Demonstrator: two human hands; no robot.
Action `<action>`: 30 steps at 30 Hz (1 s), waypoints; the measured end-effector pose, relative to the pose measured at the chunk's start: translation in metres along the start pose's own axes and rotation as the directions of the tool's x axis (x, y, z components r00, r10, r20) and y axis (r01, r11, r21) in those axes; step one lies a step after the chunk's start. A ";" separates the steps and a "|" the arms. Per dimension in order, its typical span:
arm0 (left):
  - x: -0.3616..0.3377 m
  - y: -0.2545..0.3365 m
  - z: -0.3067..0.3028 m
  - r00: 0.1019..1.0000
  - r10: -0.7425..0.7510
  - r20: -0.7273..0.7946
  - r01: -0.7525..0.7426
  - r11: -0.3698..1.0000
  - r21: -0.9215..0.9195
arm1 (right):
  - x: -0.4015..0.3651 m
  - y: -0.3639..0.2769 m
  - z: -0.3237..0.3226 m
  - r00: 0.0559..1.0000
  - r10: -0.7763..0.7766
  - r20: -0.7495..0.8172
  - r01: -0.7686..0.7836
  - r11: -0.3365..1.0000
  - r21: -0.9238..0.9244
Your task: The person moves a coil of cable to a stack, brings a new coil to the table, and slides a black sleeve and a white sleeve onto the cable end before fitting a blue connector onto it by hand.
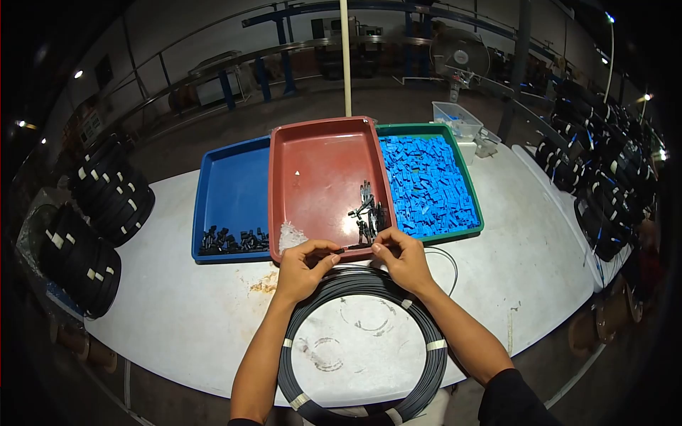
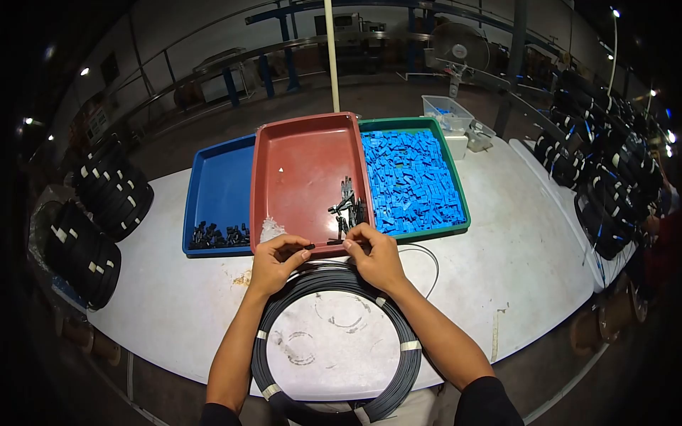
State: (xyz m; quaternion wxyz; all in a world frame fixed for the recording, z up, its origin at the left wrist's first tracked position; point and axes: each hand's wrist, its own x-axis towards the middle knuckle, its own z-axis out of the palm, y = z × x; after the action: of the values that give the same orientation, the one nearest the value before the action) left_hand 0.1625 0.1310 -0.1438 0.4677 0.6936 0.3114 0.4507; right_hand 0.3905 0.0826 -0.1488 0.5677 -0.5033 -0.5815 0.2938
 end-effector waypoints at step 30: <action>-0.015 0.006 0.002 0.992 0.052 0.112 -0.069 0.985 0.156 | -0.014 -0.003 -0.010 0.902 -0.384 0.196 0.428 0.849 -0.310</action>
State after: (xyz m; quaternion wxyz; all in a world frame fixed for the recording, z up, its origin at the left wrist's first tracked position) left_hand 0.1588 0.1154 -0.1438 0.4127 0.7613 0.2995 0.4004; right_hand 0.3975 0.0670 -0.1495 0.4816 -0.4409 -0.7519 0.0913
